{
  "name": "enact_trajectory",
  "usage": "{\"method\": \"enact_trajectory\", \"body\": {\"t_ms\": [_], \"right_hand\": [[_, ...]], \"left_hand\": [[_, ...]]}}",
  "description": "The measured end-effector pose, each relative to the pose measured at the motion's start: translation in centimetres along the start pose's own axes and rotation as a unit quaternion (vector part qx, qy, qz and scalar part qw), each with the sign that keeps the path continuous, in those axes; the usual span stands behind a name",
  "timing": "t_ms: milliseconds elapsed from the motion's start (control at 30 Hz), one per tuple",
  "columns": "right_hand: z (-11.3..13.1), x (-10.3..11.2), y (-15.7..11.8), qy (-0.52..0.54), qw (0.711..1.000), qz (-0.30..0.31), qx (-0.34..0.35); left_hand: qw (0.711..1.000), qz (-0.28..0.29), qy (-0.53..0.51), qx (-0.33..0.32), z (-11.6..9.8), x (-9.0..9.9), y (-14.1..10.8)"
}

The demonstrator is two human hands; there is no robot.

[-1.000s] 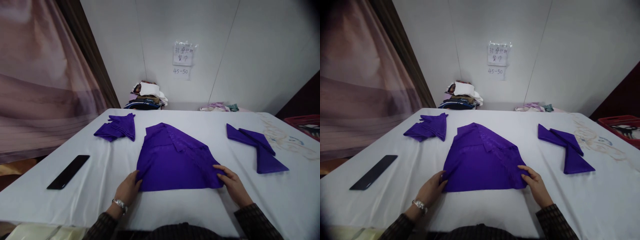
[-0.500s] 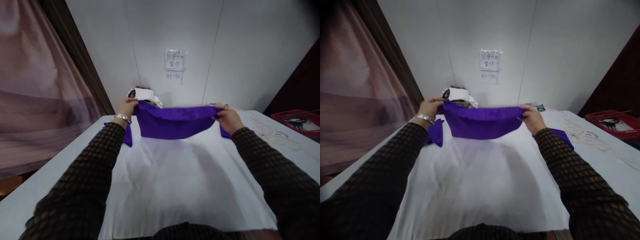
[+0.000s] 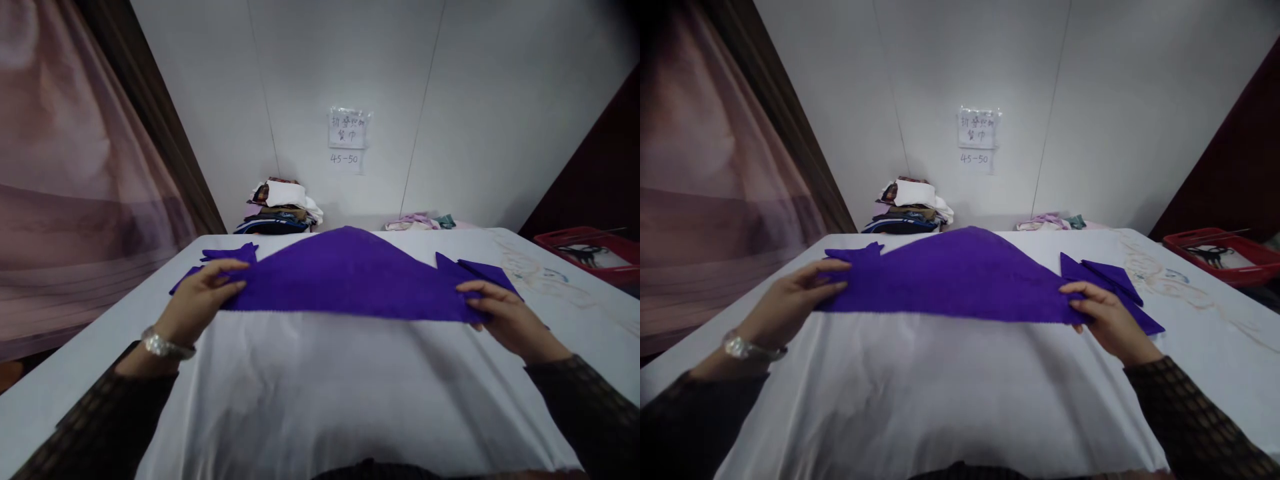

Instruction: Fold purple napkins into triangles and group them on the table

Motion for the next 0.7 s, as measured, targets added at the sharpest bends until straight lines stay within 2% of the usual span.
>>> {"method": "enact_trajectory", "body": {"t_ms": [133, 200, 300, 400, 500, 600, 700], "right_hand": [[-5.5, 0.5, -3.6, 0.019, 0.995, 0.031, -0.093], [-7.5, 0.6, -5.5, 0.019, 0.989, 0.057, -0.135], [-9.5, 0.7, -7.9, 0.013, 0.977, 0.102, -0.185], [-10.5, 1.0, -9.6, 0.023, 0.969, 0.135, -0.208], [-10.6, 1.2, -10.4, 0.057, 0.965, 0.167, -0.196], [-10.3, 1.2, -10.3, 0.084, 0.966, 0.179, -0.169], [-10.3, 1.2, -9.8, 0.063, 0.971, 0.164, -0.164]], "left_hand": [[0.988, 0.088, -0.016, 0.123, 6.0, -1.2, -3.7], [0.982, 0.112, 0.002, 0.152, 8.1, -1.4, -5.4], [0.977, 0.133, 0.027, 0.166, 10.0, -1.6, -7.7], [0.966, 0.174, 0.034, 0.188, 11.2, -2.0, -9.8], [0.951, 0.203, 0.021, 0.231, 12.6, -2.4, -11.2], [0.949, 0.201, -0.032, 0.239, 13.6, -2.5, -11.4], [0.953, 0.176, -0.077, 0.234, 14.1, -2.6, -10.6]]}}
Point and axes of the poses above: each hand's wrist, its own y-axis towards the middle knuckle, its own x-axis out of the back of the hand, z = x × y, the point moved 7 cm from there along y, towards the middle knuckle, and after that the axes turned 5 degrees about x, right-handed, at the moved point
